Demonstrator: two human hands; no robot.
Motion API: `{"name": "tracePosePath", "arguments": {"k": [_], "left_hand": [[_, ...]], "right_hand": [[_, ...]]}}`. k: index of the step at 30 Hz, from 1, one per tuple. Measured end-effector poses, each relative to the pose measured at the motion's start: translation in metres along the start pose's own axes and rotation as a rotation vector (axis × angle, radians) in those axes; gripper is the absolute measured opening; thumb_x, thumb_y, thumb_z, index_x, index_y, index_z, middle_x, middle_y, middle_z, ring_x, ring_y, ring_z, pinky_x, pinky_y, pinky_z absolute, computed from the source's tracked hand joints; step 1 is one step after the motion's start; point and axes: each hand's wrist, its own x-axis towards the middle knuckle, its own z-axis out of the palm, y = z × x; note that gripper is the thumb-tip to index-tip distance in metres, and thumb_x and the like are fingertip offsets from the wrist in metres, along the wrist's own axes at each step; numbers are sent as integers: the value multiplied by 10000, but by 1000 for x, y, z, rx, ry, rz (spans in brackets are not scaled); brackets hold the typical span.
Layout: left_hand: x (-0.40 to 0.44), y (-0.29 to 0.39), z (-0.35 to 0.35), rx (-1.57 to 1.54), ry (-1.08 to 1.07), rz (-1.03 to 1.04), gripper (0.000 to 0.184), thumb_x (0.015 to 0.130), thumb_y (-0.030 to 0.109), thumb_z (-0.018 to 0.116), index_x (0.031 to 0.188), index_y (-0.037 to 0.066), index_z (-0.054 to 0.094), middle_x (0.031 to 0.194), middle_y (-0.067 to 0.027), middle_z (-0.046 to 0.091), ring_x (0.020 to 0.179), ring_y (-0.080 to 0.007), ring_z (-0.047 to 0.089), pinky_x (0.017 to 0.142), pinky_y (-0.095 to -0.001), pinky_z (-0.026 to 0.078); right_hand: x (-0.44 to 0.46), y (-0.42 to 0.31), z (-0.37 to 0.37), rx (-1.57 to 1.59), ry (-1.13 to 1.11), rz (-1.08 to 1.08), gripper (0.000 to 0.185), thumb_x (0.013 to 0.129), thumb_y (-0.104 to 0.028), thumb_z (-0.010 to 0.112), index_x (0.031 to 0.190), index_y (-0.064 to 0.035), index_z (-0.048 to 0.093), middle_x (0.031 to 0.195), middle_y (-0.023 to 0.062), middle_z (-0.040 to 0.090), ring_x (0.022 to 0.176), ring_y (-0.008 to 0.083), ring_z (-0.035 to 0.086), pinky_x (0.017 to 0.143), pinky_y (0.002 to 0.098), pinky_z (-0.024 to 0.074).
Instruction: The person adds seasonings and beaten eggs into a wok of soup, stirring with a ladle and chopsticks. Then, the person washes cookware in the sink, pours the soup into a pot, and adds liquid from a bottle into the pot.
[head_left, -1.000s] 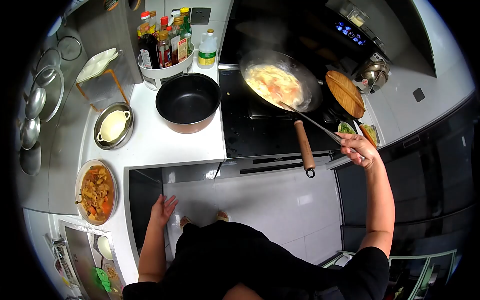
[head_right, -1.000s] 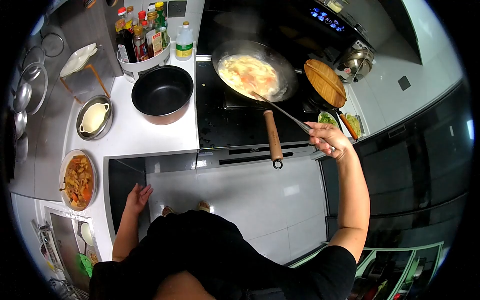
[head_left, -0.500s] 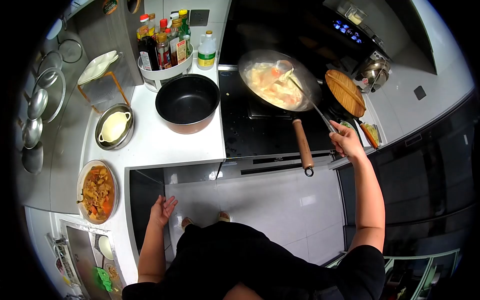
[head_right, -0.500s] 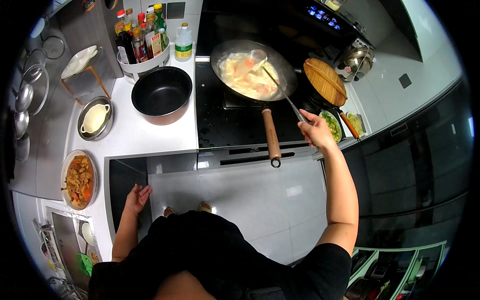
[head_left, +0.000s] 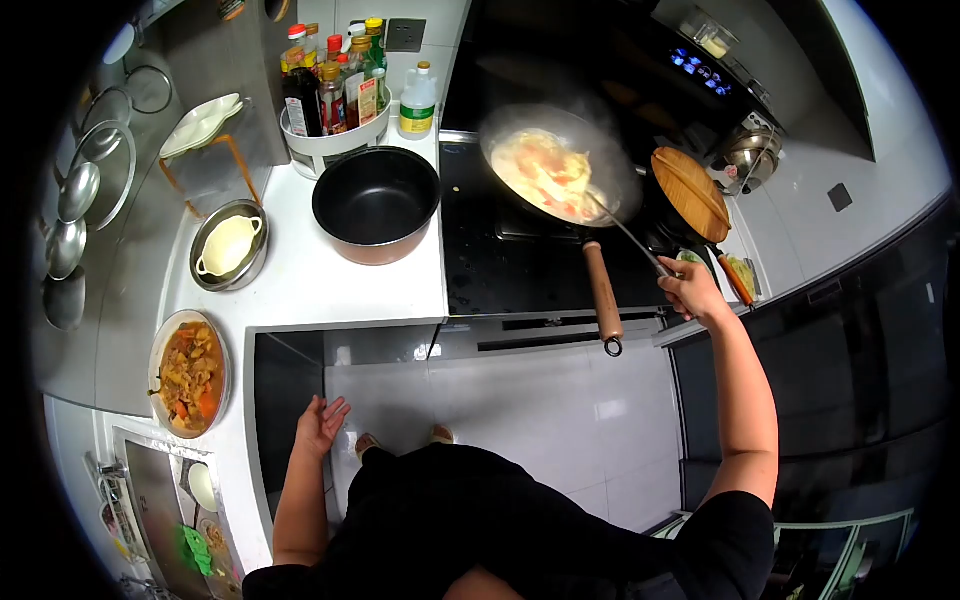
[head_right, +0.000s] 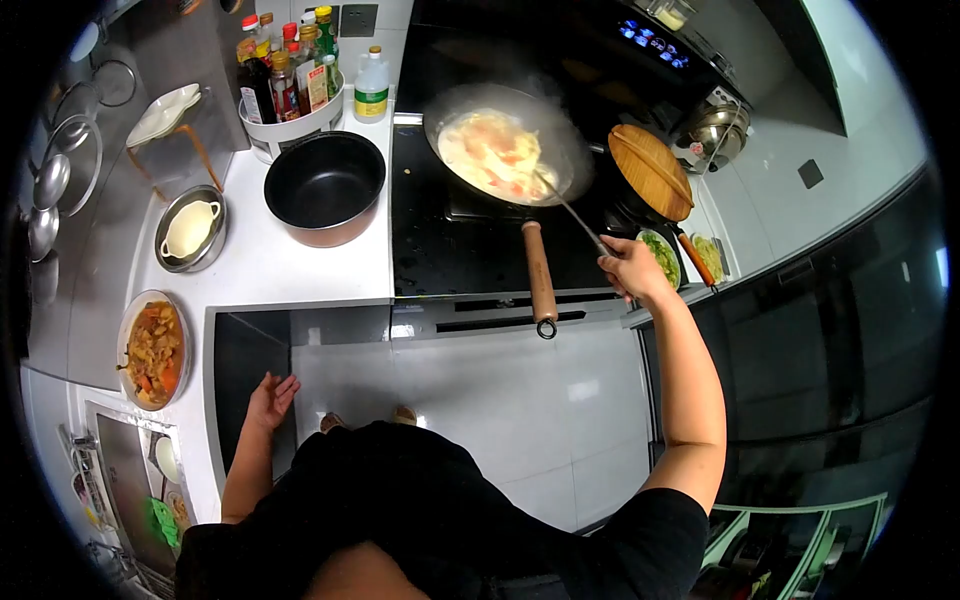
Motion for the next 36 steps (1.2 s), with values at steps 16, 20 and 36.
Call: {"name": "tracePosePath", "arguments": {"k": [16, 20, 36], "left_hand": [[-4, -7, 9, 14, -10, 0, 348, 893, 323, 407, 1065, 29, 336, 1102, -223, 515, 952, -346, 557, 642, -278, 540], [-2, -9, 8, -1, -13, -8, 348, 892, 321, 408, 1067, 29, 333, 1099, -224, 516, 943, -347, 562, 636, -278, 542], [-2, -20, 1, -38, 4, 10, 325, 895, 311, 403, 1039, 27, 337, 1101, -235, 509, 936, -353, 563, 620, -280, 543]], "right_hand": [[-1, 14, 9, 878, -233, 83, 329, 829, -77, 500, 1156, -85, 460, 586, 19, 456, 334, 19, 285, 266, 146, 228], [6, 4, 2, 832, -106, 39, 303, 843, -72, 474, 1145, -96, 474, 590, 16, 448, 333, 12, 279, 262, 138, 222], [38, 37, 0, -295, 223, -228, 479, 746, -107, 575, 1209, -64, 456, 704, 138, 582, 565, 222, 557, 520, 306, 444]]}}
